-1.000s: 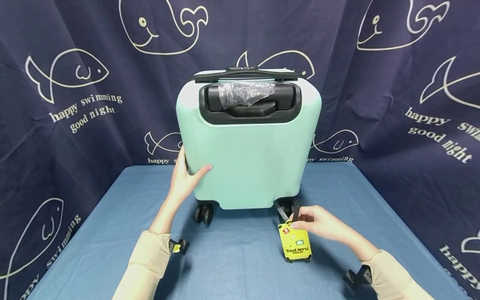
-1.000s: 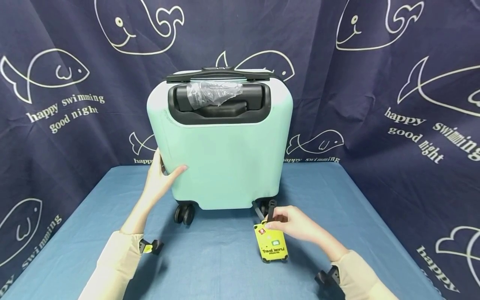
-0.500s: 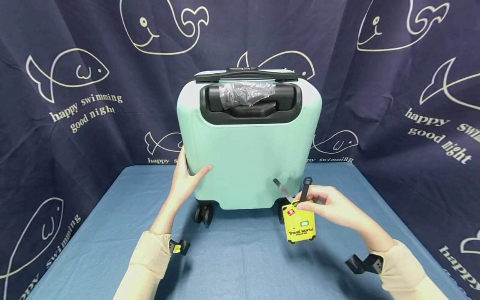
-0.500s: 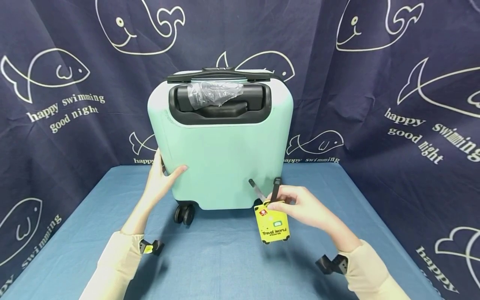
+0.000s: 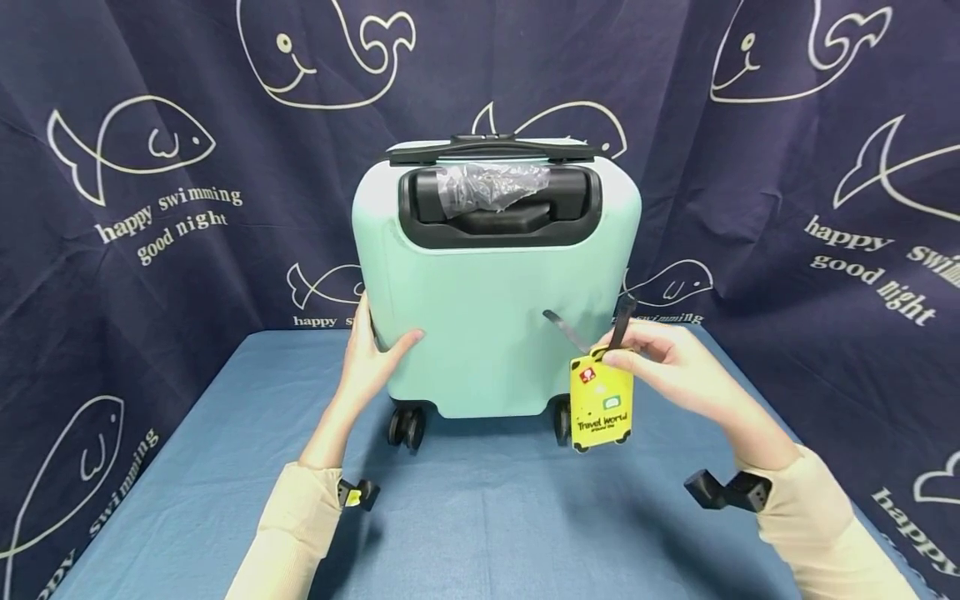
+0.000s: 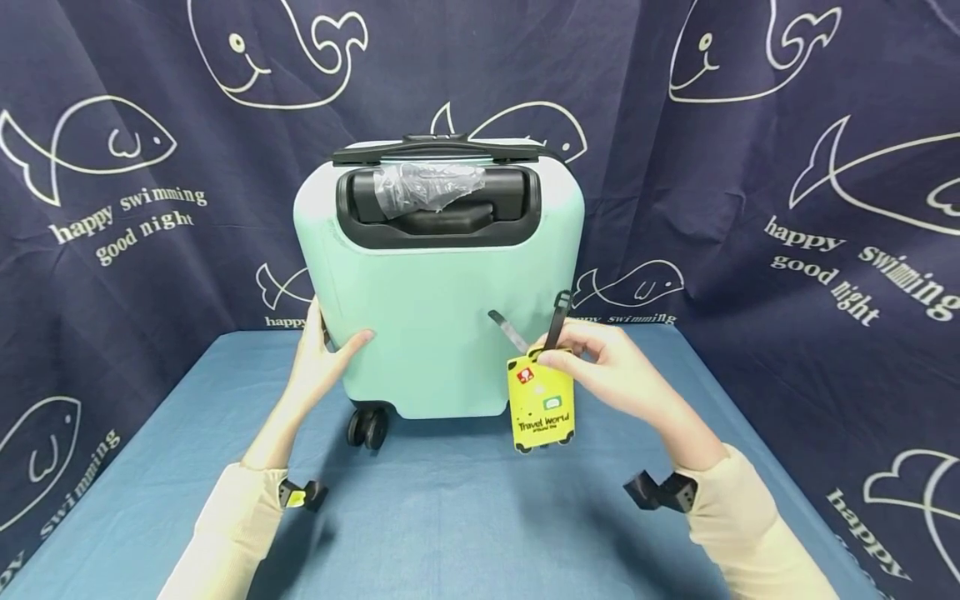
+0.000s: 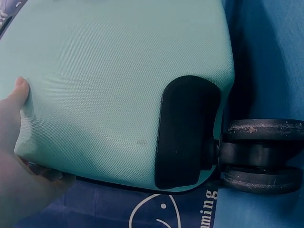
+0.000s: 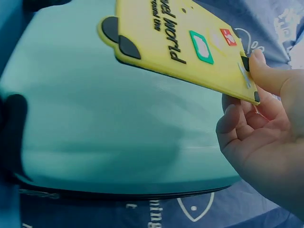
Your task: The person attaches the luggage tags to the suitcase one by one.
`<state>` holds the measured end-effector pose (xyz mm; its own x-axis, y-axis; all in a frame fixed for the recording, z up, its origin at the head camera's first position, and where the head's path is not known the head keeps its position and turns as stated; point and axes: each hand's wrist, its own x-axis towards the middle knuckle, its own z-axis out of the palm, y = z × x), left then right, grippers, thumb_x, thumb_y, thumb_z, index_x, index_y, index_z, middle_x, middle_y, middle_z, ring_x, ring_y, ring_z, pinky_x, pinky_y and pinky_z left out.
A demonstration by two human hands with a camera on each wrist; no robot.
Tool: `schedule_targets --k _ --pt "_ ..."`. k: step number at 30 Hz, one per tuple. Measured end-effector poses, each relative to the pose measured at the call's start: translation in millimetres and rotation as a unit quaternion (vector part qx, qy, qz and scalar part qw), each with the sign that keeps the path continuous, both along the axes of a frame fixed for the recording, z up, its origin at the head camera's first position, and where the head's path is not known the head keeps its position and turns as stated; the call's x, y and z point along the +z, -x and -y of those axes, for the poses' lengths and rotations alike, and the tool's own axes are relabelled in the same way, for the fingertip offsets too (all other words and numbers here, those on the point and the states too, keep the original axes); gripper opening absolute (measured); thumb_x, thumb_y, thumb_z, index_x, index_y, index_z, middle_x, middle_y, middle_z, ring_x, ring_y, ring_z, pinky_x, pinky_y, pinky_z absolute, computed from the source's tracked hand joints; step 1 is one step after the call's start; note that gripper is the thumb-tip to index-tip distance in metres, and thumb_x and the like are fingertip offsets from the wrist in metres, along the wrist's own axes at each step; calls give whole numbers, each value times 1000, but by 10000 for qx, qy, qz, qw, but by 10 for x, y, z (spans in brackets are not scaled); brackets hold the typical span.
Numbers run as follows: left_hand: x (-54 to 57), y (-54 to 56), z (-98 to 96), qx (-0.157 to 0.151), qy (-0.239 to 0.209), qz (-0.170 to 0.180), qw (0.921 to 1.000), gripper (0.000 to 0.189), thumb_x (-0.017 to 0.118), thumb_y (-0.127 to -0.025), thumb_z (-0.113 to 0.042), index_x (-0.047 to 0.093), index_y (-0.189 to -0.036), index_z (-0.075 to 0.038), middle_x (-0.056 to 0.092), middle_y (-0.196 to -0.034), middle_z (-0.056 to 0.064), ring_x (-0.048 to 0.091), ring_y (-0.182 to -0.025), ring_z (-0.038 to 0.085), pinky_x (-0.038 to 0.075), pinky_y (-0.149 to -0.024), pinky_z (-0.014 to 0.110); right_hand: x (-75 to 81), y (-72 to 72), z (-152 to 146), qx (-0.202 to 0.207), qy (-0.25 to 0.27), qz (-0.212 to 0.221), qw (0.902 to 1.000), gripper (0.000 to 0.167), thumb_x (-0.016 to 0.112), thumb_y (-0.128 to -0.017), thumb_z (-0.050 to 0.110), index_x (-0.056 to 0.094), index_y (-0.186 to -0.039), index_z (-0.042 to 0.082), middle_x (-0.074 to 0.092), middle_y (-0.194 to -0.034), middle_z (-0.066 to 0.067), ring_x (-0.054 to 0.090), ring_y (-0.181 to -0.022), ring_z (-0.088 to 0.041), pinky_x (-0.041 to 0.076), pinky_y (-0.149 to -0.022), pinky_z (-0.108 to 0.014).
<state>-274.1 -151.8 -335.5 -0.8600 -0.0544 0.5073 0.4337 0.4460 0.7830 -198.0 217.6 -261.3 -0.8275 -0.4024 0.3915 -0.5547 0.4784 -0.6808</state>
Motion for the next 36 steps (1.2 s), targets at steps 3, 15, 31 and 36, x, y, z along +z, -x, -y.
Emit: schedule_targets --k 3,15,31,36 --pt "-11 3 -3 -4 -20 -17 10000 95 73 -78 -42 12 -149 -34 25 -153 0 29 -138 18 28 -109 46 92 9 13 6 118 -233 9997 12 61 -88 2 66 -99 3 68 -88 10 63 -74 -10 50 -70 -19" --pt "-10 6 -4 53 5 59 10000 95 73 -78 -44 11 -150 -33 24 -154 -1 28 -139 19 28 -108 46 383 50 94 80 396 -783 9961 8 57 -89 -2 62 -94 0 67 -90 10 61 -75 -9 48 -70 -16" --pt "-15 0 -34 98 77 261 9996 98 71 -79 -45 6 -151 -27 18 -155 4 23 -140 22 25 -110 47 744 146 157 165 1178 -1260 9849 20 49 -93 -2 64 -95 12 66 -82 7 58 -71 -7 45 -70 -16" --pt "-33 -3 -24 70 -12 193 9998 99 72 -79 -43 6 -151 -26 17 -156 4 22 -141 22 24 -111 47 862 181 201 162 1340 -1144 9842 17 49 -95 4 63 -95 13 63 -79 6 57 -71 -8 44 -70 -18"
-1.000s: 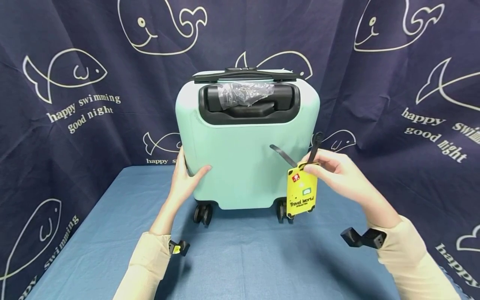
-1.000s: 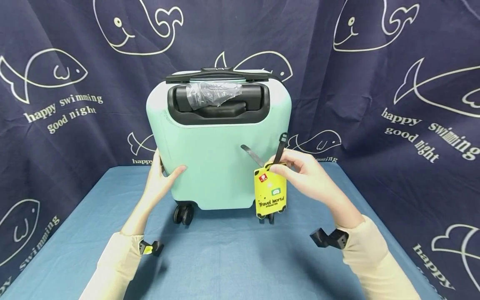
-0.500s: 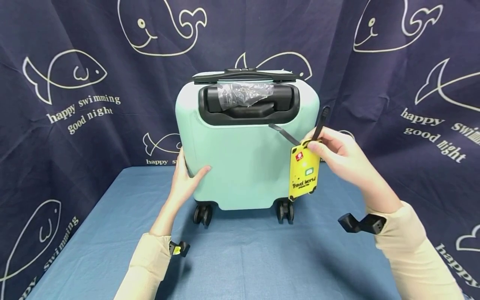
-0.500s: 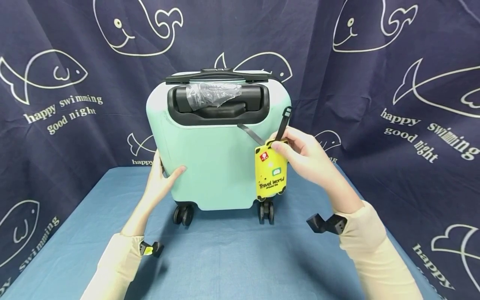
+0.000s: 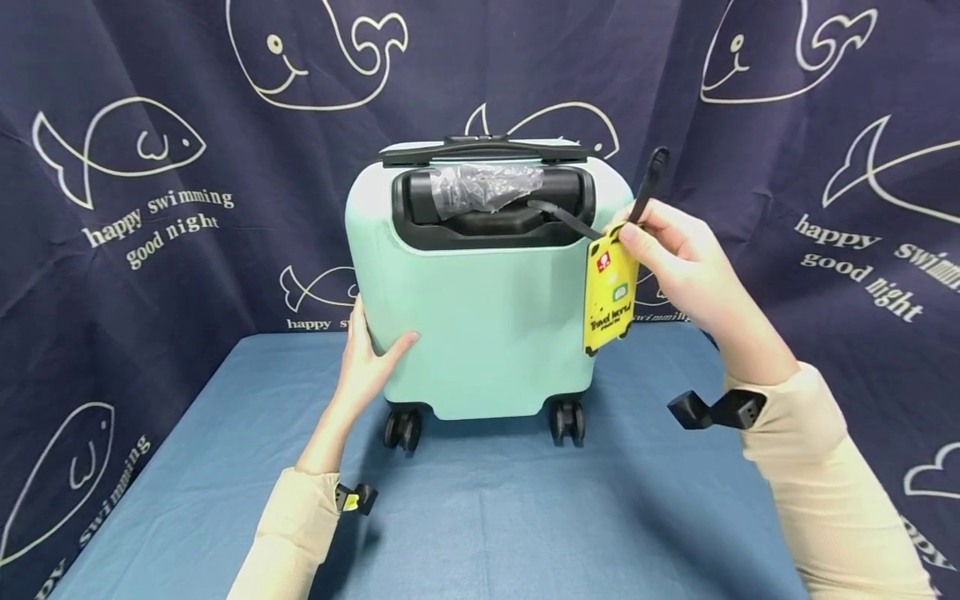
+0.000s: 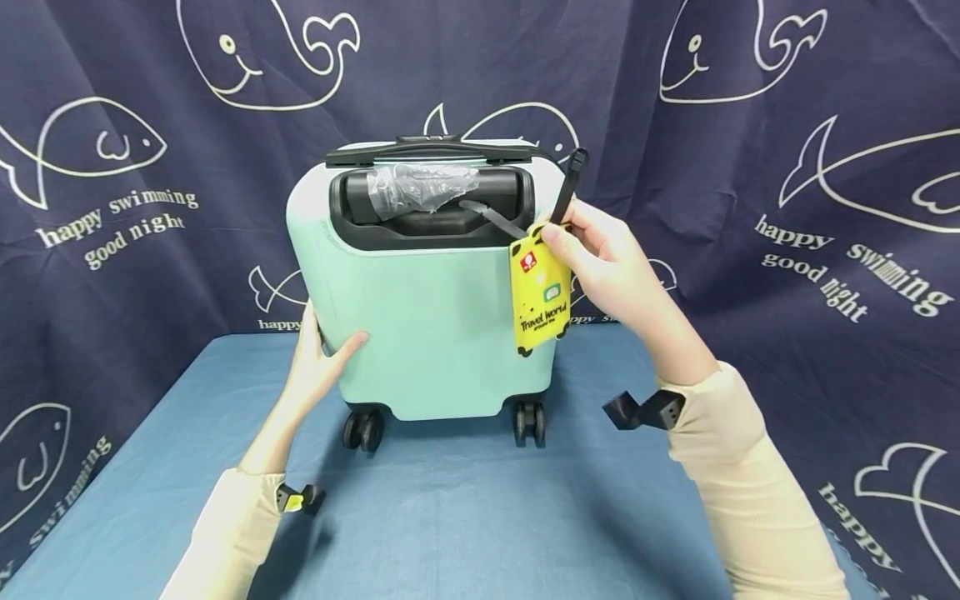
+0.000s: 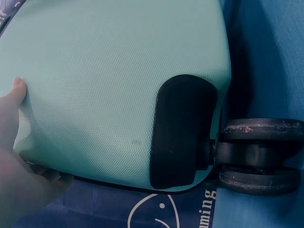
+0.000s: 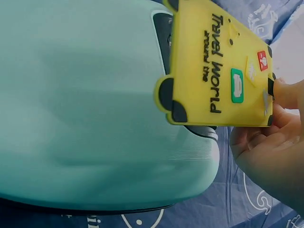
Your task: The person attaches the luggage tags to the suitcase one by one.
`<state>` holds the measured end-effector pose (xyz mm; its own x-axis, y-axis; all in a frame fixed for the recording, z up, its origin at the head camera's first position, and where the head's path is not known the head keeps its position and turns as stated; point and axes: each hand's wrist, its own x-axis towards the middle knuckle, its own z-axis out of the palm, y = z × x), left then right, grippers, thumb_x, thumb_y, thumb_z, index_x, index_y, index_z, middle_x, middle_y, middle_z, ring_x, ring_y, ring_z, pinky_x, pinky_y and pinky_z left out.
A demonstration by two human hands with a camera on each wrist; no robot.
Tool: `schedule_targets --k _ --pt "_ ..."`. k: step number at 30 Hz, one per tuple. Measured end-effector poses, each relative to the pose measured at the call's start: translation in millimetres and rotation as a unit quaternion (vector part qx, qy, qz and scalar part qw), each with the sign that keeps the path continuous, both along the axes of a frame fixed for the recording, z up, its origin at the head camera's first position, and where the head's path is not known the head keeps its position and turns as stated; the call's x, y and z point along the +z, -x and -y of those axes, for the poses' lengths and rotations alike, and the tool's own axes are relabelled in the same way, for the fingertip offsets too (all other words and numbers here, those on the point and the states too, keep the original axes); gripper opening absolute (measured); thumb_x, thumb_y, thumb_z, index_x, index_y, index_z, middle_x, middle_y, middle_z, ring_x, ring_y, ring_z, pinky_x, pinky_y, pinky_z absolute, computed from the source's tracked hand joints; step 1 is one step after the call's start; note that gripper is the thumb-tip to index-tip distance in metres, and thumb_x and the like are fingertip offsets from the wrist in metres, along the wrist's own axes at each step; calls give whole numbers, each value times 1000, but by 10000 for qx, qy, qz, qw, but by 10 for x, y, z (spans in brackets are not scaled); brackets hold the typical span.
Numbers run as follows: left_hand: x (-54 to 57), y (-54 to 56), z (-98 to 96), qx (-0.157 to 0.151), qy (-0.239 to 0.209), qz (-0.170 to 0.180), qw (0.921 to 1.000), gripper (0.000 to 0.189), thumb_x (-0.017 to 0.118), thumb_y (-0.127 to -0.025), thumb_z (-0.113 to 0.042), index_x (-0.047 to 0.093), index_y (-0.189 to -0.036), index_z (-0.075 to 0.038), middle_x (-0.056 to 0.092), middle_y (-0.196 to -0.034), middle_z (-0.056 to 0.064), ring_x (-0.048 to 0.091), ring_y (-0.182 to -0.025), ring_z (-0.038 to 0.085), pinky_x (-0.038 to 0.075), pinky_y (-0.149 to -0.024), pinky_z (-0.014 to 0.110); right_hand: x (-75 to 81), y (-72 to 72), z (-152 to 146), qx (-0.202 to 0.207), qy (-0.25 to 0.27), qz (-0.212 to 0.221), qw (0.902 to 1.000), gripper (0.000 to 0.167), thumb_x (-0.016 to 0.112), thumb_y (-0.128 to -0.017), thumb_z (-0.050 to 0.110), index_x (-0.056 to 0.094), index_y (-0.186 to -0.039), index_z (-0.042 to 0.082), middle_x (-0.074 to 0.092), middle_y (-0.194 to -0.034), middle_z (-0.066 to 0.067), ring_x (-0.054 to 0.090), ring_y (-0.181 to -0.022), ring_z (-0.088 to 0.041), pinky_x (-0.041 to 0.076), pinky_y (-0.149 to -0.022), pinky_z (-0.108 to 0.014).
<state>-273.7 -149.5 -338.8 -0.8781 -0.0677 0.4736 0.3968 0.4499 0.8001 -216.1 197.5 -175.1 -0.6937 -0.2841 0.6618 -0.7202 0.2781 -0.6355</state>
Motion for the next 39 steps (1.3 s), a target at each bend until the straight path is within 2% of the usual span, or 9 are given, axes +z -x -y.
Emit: schedule_targets --k 5,13,18,23,29,35,39 --pt "-9 3 1 -35 -15 -100 9999 98 72 -79 -41 7 -151 -27 18 -155 4 23 -141 22 24 -110 47 116 63 26 35 222 110 9997 14 51 -94 6 63 -93 13 64 -80 6 58 -74 -8 43 -74 -18" --pt "-2 -21 -2 -109 -33 -27 9999 98 71 -80 -41 5 -151 -24 16 -156 5 22 -141 23 23 -111 48 277 175 97 -413 57 168 9990 13 51 -94 9 62 -93 16 63 -81 11 57 -80 -8 41 -78 -18" --pt "-14 -28 -5 -134 -59 -51 9999 97 71 -80 -41 6 -151 -26 18 -155 5 24 -140 24 24 -110 48 381 270 143 -415 97 237 9988 12 52 -94 11 64 -92 13 64 -79 9 57 -73 -8 44 -70 -17" --pt "3 -39 -5 -58 -7 79 10000 98 70 -80 -44 5 -151 -25 17 -155 7 24 -139 26 25 -109 50 469 350 218 -182 281 337 9989 11 54 -93 11 64 -90 10 64 -76 4 57 -67 -9 45 -64 -18" --pt "3 -31 5 -4 8 82 10000 98 69 -81 -44 5 -151 -25 16 -155 7 23 -140 26 25 -109 50 541 462 315 -131 115 429 9989 11 54 -94 13 64 -88 10 62 -75 4 56 -66 -9 45 -64 -19" --pt "-8 -36 1 -36 -12 135 9999 97 69 -81 -45 4 -151 -25 16 -155 7 24 -140 27 25 -109 50 612 565 408 -374 -219 411 9982 14 55 -94 16 63 -83 10 57 -76 4 54 -63 -8 43 -59 -19" --pt "-10 -37 -6 -42 -35 152 9999 97 69 -81 -45 4 -151 -25 16 -156 6 24 -140 26 25 -109 50 657 626 465 -458 -446 407 9971 19 55 -94 18 63 -79 10 52 -82 1 51 -70 -9 41 -59 -19"
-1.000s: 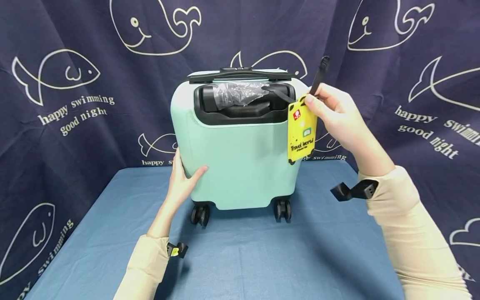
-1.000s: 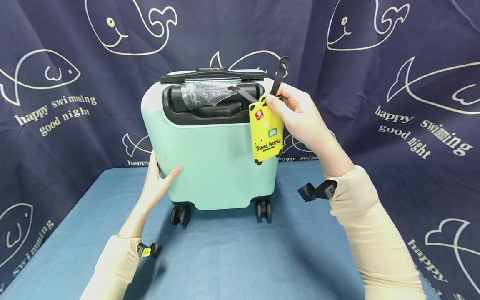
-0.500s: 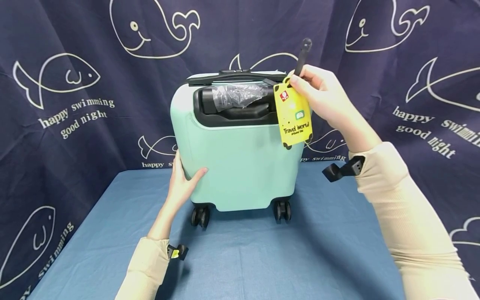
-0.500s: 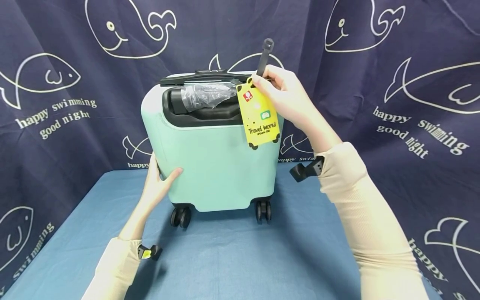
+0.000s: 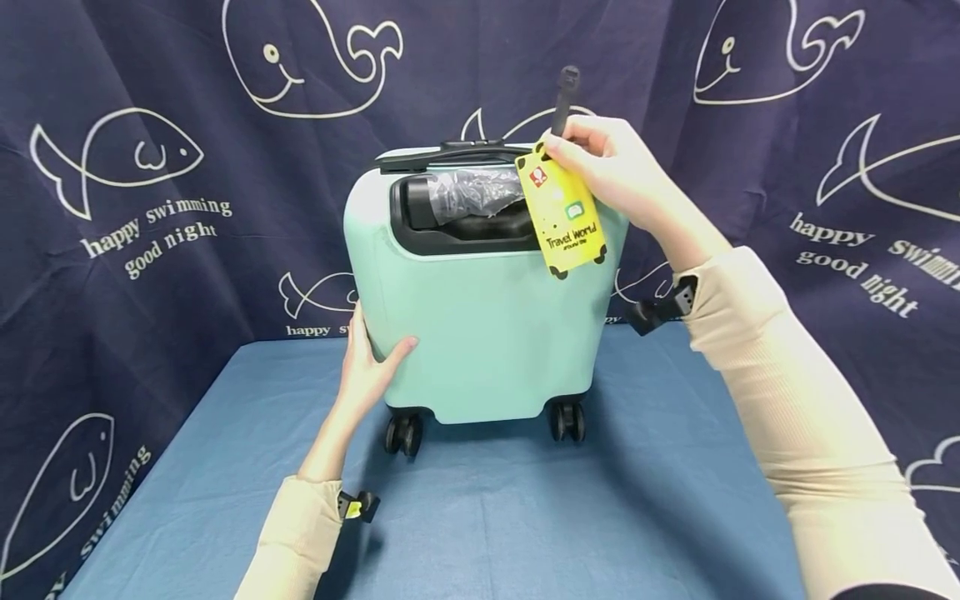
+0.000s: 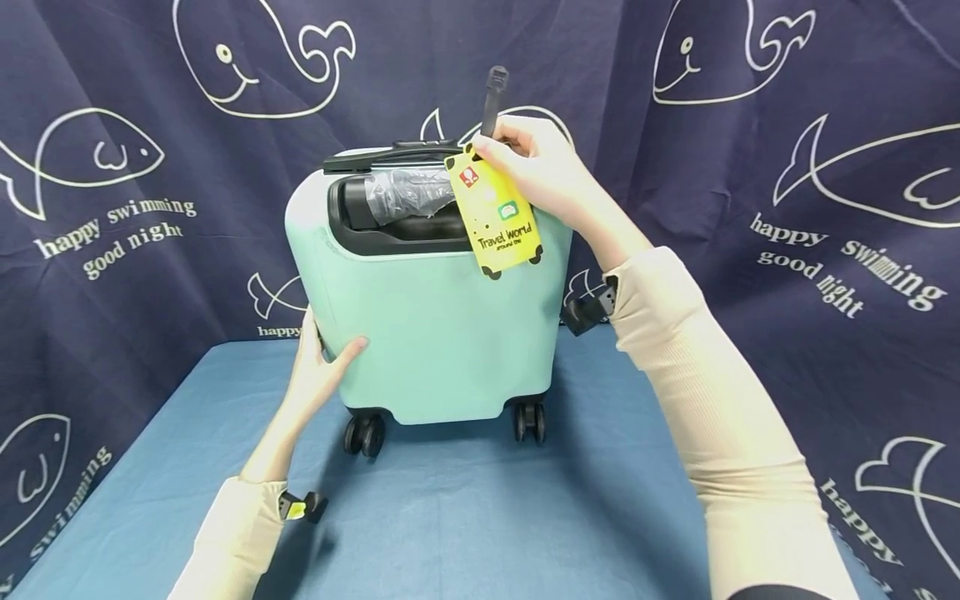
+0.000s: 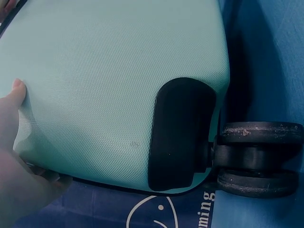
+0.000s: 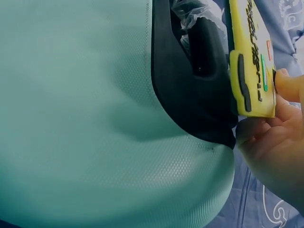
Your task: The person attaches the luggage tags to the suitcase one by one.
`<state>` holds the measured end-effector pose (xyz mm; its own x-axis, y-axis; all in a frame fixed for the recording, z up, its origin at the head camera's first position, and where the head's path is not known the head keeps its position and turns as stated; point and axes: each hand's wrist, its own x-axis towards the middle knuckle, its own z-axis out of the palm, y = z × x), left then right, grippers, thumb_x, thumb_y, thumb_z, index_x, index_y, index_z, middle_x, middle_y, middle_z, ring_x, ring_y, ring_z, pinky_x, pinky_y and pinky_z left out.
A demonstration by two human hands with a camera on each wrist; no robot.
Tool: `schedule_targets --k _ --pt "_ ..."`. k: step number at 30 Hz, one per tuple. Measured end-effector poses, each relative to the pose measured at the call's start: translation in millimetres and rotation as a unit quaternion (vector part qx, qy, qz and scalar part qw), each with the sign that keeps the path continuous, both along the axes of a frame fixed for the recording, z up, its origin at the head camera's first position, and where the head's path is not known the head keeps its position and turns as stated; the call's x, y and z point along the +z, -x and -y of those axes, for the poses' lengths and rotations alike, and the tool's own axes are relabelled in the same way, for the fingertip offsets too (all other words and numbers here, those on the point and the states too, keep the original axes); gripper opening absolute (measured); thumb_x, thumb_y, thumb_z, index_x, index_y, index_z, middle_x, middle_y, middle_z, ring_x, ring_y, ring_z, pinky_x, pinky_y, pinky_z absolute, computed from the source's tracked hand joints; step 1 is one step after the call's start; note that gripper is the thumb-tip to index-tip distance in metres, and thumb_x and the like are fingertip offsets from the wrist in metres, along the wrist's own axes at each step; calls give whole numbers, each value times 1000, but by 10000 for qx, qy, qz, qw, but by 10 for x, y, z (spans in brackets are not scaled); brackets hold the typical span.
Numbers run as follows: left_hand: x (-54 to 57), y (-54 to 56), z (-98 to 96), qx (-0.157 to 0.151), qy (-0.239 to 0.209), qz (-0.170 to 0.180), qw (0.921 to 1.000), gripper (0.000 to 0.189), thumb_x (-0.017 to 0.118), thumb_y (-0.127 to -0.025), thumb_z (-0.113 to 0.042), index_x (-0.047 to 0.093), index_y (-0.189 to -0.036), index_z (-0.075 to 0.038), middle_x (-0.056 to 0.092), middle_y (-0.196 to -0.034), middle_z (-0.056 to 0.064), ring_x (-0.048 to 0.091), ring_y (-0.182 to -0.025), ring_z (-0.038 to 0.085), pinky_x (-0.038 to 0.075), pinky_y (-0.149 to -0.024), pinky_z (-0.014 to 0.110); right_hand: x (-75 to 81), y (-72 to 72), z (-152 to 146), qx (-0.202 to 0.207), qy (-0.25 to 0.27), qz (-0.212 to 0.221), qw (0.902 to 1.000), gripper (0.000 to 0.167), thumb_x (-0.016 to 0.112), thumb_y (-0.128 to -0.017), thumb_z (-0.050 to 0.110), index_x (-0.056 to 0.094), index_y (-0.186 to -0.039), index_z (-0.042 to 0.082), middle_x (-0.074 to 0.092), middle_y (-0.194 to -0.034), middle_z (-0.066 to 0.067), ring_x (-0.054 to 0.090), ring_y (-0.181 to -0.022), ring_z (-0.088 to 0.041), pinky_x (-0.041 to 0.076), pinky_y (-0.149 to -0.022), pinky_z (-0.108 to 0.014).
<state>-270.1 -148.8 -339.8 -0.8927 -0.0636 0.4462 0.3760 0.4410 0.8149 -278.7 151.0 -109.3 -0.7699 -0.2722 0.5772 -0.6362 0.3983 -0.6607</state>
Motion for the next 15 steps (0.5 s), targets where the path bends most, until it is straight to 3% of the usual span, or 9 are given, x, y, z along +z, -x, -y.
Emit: schedule_targets --k 10,15 --pt "-20 24 4 24 13 -127 9999 97 69 -81 -41 5 -152 -22 18 -155 9 26 -139 27 26 -108 50 80 123 111 -375 -1066 -272 9932 29 55 -93 24 53 -70 6 43 -79 0 46 -71 -9 35 -61 -21" --pt "-26 36 9 10 22 -159 9999 97 70 -81 -41 6 -152 -21 19 -154 8 26 -138 26 26 -108 49 108 163 149 -369 -1111 -175 9930 31 57 -93 23 51 -67 7 43 -72 1 45 -65 -10 34 -59 -21"
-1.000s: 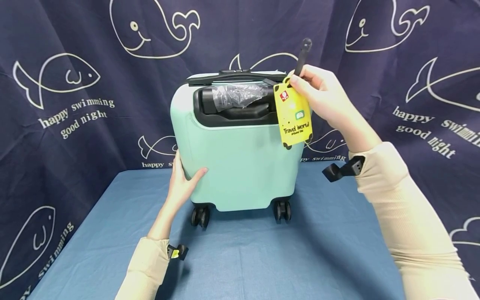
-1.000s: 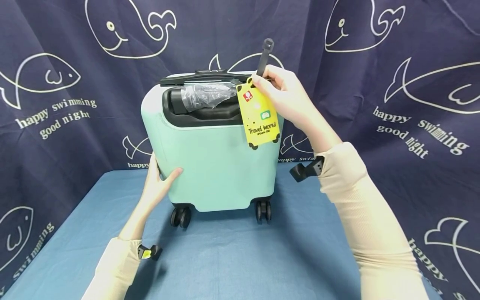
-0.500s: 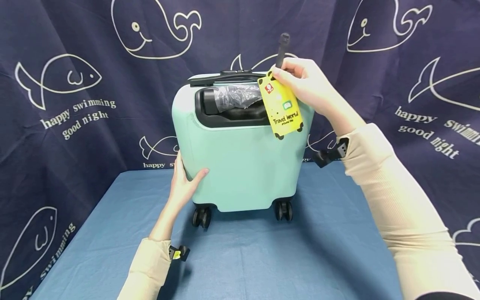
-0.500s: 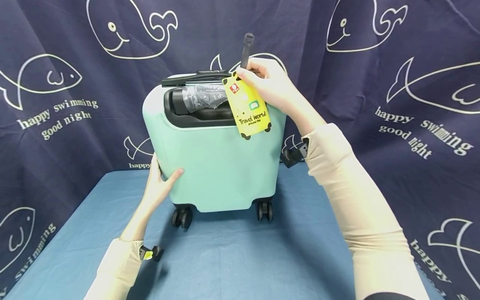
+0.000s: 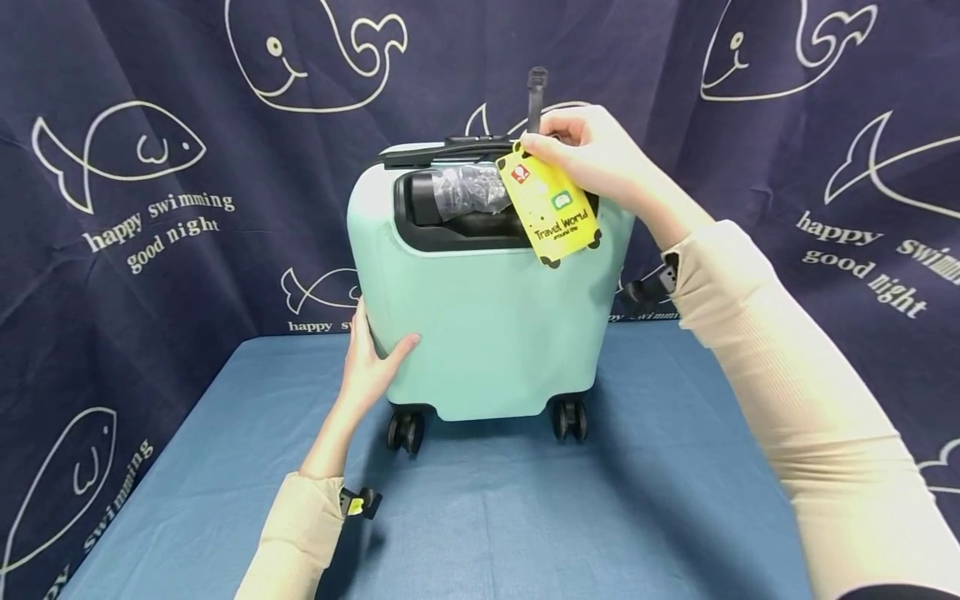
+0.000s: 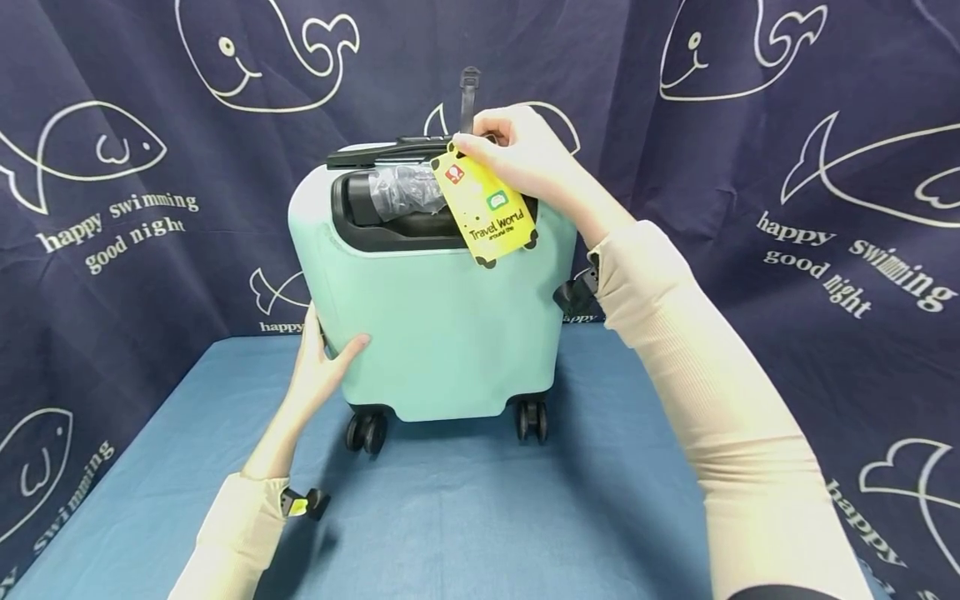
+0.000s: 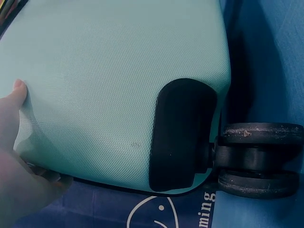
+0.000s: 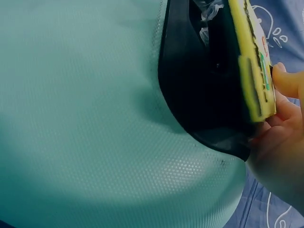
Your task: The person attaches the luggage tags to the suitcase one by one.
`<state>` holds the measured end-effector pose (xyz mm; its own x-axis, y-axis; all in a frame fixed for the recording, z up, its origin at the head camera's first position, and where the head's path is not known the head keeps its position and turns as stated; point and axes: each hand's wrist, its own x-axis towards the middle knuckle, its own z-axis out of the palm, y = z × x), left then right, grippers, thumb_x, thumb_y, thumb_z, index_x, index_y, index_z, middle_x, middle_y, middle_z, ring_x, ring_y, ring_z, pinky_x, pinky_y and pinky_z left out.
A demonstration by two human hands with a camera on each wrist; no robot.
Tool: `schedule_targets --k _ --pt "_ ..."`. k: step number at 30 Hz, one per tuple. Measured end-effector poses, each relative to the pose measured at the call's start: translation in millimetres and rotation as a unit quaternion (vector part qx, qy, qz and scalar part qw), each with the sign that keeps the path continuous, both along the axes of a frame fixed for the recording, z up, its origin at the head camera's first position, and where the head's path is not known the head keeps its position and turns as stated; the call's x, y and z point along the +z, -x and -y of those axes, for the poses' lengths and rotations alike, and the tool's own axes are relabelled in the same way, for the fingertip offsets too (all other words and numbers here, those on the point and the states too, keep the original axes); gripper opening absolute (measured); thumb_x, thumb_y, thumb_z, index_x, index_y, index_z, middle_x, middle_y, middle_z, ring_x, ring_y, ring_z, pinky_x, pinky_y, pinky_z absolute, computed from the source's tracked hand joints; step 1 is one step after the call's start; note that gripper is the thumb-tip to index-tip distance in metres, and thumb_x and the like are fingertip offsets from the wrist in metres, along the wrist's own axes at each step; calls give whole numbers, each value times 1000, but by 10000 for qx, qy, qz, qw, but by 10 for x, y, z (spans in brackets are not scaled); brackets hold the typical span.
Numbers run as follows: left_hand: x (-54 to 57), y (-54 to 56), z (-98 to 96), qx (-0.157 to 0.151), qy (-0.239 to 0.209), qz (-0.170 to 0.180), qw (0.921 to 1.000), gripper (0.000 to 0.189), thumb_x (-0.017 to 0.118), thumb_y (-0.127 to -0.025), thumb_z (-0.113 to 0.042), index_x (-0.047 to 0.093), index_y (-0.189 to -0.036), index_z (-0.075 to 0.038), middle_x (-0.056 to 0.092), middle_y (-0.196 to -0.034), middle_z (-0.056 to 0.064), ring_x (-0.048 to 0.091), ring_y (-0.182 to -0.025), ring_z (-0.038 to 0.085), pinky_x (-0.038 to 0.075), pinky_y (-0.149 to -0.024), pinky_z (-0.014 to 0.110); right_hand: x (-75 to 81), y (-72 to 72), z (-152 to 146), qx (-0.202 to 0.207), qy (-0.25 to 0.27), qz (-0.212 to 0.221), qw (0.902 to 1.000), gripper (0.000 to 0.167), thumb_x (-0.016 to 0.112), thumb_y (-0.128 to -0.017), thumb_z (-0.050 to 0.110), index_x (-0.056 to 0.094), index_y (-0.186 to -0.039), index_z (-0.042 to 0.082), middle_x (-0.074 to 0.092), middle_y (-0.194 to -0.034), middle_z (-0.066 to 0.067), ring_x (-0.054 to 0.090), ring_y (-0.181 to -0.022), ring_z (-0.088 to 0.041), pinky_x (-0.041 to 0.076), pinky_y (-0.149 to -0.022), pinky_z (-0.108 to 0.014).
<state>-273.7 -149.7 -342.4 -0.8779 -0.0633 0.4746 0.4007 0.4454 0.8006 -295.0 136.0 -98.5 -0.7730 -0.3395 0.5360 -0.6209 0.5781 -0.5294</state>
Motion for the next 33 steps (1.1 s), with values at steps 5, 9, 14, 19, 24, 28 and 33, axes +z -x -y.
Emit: schedule_targets --k 5,9,14,19,24,28,33 --pt "2 7 -3 -27 5 -40 10000 96 69 -81 -42 7 -151 -23 20 -154 7 28 -138 26 28 -107 49 50 24 14 -170 -32 307 9994 30 58 -92 29 52 -69 10 46 -61 6 44 -56 -9 33 -53 -21" --pt "3 4 -9 -52 -10 -31 10000 95 69 -82 -42 8 -151 -23 20 -154 7 28 -137 26 28 -107 49 82 48 31 -298 -123 480 9983 26 60 -91 31 57 -72 12 49 -60 8 46 -56 -8 35 -52 -20" --pt "2 -6 -8 -53 -22 -14 10000 95 69 -82 -42 7 -151 -23 20 -154 7 27 -138 25 27 -107 49 99 92 52 -300 -342 376 9983 23 62 -89 32 60 -77 13 48 -60 10 44 -57 -5 32 -54 -20" --pt "-5 -1 -6 -43 -39 2 10000 95 69 -82 -42 7 -151 -24 20 -154 6 27 -138 24 27 -108 48 110 128 65 -471 -833 -36 9954 26 61 -89 32 57 -78 9 42 -59 8 40 -59 -7 28 -58 -22" --pt "-9 8 -2 -10 -42 -42 10000 93 69 -82 -42 8 -151 -25 21 -153 6 28 -137 24 28 -107 48 118 167 79 -586 -1077 -287 9920 25 59 -90 31 57 -82 8 43 -66 5 39 -67 -11 27 -64 -22" --pt "14 3 1 -51 -90 -69 9999 92 69 -82 -41 10 -151 -25 22 -153 6 29 -137 24 28 -108 47 125 201 62 -386 -861 -258 9952 23 60 -90 29 59 -86 6 49 -76 4 43 -75 -11 30 -69 -21" --pt "14 -10 -2 -111 -124 -67 9998 91 68 -83 -41 10 -151 -25 20 -154 6 26 -139 23 27 -109 47 116 286 31 -32 -518 -110 9986 18 61 -89 28 59 -85 10 50 -83 4 45 -79 -10 31 -71 -21"
